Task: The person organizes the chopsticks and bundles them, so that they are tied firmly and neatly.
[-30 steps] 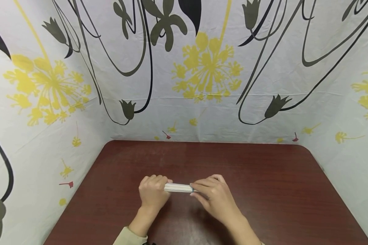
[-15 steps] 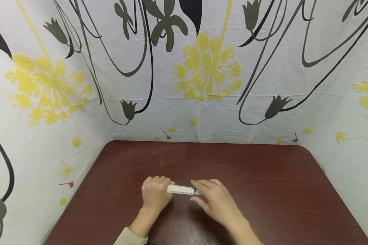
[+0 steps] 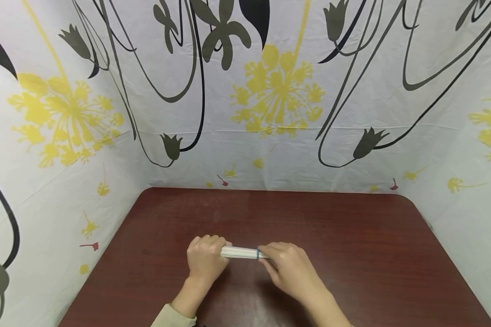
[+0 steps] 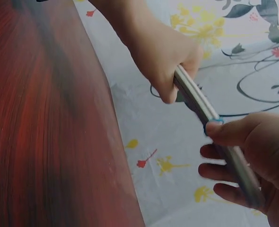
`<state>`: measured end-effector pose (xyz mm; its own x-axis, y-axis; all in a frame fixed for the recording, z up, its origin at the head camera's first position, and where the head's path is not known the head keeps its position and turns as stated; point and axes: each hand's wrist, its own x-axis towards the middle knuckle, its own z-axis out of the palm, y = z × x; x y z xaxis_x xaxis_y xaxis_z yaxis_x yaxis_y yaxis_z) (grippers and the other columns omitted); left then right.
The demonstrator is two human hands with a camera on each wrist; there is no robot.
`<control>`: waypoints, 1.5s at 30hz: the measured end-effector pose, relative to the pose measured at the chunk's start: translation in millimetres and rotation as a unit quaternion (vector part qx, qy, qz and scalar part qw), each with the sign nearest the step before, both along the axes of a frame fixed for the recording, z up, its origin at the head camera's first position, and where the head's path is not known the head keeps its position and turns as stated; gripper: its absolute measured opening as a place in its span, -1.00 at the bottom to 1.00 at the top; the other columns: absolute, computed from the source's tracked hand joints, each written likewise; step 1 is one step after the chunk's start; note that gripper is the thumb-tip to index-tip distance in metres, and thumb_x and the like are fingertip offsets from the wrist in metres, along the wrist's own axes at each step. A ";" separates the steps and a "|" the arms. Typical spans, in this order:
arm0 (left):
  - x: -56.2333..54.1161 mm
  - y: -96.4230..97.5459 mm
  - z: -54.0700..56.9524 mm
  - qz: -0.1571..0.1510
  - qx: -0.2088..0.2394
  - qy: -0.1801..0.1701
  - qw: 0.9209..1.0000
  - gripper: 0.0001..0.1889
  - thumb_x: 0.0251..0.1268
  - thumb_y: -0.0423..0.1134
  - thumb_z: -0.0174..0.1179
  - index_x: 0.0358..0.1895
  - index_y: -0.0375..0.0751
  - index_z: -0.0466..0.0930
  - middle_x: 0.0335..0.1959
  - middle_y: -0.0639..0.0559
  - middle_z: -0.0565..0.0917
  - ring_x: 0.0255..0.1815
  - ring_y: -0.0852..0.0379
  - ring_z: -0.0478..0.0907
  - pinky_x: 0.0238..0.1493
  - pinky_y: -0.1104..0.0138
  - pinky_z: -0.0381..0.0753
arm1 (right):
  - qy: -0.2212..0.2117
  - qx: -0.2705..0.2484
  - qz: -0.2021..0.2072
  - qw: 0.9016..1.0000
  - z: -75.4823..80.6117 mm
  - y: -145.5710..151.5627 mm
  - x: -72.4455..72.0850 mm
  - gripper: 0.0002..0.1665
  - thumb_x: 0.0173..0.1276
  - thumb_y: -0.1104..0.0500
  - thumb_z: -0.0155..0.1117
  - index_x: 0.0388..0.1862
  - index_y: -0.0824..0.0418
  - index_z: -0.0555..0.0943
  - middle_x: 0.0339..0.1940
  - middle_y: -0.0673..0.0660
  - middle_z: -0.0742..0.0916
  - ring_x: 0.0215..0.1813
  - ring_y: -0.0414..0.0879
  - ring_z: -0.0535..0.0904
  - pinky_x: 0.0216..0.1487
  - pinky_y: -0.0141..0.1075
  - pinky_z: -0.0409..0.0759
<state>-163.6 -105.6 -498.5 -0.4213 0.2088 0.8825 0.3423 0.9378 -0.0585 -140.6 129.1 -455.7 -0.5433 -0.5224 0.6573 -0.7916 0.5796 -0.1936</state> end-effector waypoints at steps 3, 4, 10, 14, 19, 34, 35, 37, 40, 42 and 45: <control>0.4 0.0 0.4 0.006 0.003 0.009 1.000 -0.71 -0.16 -0.24 0.20 -0.85 -0.01 0.32 -0.86 0.16 0.37 -0.84 0.16 0.17 -0.71 0.33 0.11 | 0.002 0.012 -0.012 1.000 1.7 -4.0 1.1 -0.66 0.01 0.24 0.58 -0.17 0.21 0.77 -0.28 -0.02 0.80 -0.27 -0.18 0.74 -0.25 -0.23 0.70; 0.3 0.1 0.9 0.006 0.005 0.012 1.000 -0.71 -0.15 -0.24 0.18 -0.85 -0.01 0.31 -0.86 0.16 0.36 -0.84 0.16 0.18 -0.72 0.33 0.12 | 0.005 0.013 -0.014 1.000 2.0 -5.0 1.3 -0.67 0.01 0.24 0.59 -0.17 0.22 0.77 -0.28 -0.02 0.80 -0.27 -0.18 0.74 -0.26 -0.24 0.69; -1.7 2.6 2.9 0.004 0.015 0.034 0.999 -0.71 -0.13 -0.23 0.10 -0.86 0.00 0.27 -0.87 0.15 0.34 -0.85 0.14 0.18 -0.74 0.32 0.14 | 0.024 0.006 -0.007 1.000 1.8 -9.4 0.8 -0.65 0.03 0.20 0.57 -0.14 0.19 0.77 -0.26 -0.04 0.80 -0.29 -0.19 0.74 -0.30 -0.21 0.69; -1.5 3.6 2.0 0.008 0.016 0.036 0.999 -0.73 -0.14 -0.22 0.10 -0.86 -0.01 0.30 -0.87 0.15 0.36 -0.85 0.13 0.20 -0.73 0.30 0.15 | 0.029 0.005 -0.008 1.000 2.1 -10.8 0.9 -0.64 0.05 0.17 0.55 -0.11 0.16 0.78 -0.24 -0.05 0.80 -0.27 -0.17 0.75 -0.30 -0.16 0.68; 0.0 3.2 4.0 0.011 0.010 0.034 0.999 -0.76 -0.12 -0.21 0.12 -0.83 -0.02 0.39 -0.84 0.15 0.43 -0.83 0.12 0.26 -0.71 0.29 0.20 | 0.039 0.003 -0.013 0.999 0.9 -12.7 1.5 -0.61 0.06 0.11 0.54 -0.07 0.10 0.78 -0.22 -0.10 0.79 -0.33 -0.18 0.73 -0.39 -0.18 0.62; 3.7 -2.5 6.8 0.004 0.010 0.029 1.000 -0.73 -0.09 -0.23 0.13 -0.84 -0.02 0.38 -0.85 0.16 0.41 -0.83 0.13 0.22 -0.71 0.31 0.18 | 0.005 -0.020 0.029 0.999 1.3 -11.6 2.2 -0.63 0.01 0.27 0.56 -0.13 0.27 0.76 -0.26 0.03 0.81 -0.30 -0.19 0.75 -0.27 -0.32 0.68; 3.9 -1.6 6.9 0.005 0.012 0.030 0.999 -0.73 -0.09 -0.23 0.13 -0.84 -0.02 0.37 -0.85 0.16 0.41 -0.83 0.13 0.22 -0.71 0.30 0.17 | 0.016 -0.022 0.026 0.999 1.1 -12.3 2.2 -0.62 0.00 0.26 0.56 -0.13 0.26 0.77 -0.26 0.03 0.81 -0.31 -0.18 0.75 -0.29 -0.30 0.68; 4.6 0.7 7.4 0.006 0.010 0.028 1.000 -0.74 -0.11 -0.23 0.15 -0.84 -0.02 0.38 -0.85 0.15 0.42 -0.83 0.13 0.22 -0.71 0.30 0.18 | 0.027 -0.024 0.020 0.999 0.5 -14.2 2.5 -0.61 -0.01 0.20 0.56 -0.12 0.24 0.78 -0.25 0.02 0.82 -0.32 -0.16 0.76 -0.32 -0.26 0.68; 5.8 4.2 6.6 0.004 0.003 0.024 1.000 -0.76 -0.14 -0.21 0.22 -0.83 -0.02 0.44 -0.84 0.16 0.43 -0.82 0.14 0.26 -0.70 0.29 0.20 | 0.012 -0.015 0.009 1.000 -1.6 -18.9 3.4 -0.58 0.03 0.14 0.57 -0.07 0.17 0.79 -0.23 -0.03 0.81 -0.33 -0.20 0.75 -0.37 -0.25 0.67; 6.7 6.0 5.7 0.004 -0.005 0.018 1.000 -0.78 -0.16 -0.20 0.25 -0.81 -0.02 0.47 -0.83 0.16 0.44 -0.82 0.15 0.29 -0.70 0.30 0.21 | -0.006 -0.003 0.001 1.000 -3.3 -21.5 4.2 -0.56 0.06 0.09 0.58 -0.02 0.12 0.79 -0.22 -0.07 0.81 -0.33 -0.24 0.74 -0.39 -0.27 0.66; 7.5 6.4 4.7 0.003 -0.008 0.008 1.000 -0.78 -0.15 -0.20 0.25 -0.81 -0.02 0.48 -0.83 0.16 0.45 -0.82 0.15 0.29 -0.69 0.30 0.22 | -0.016 0.007 -0.012 1.000 -5.6 -21.8 5.4 -0.45 0.05 0.02 0.59 0.07 0.13 0.75 -0.21 -0.06 0.81 -0.33 -0.24 0.73 -0.38 -0.28 0.66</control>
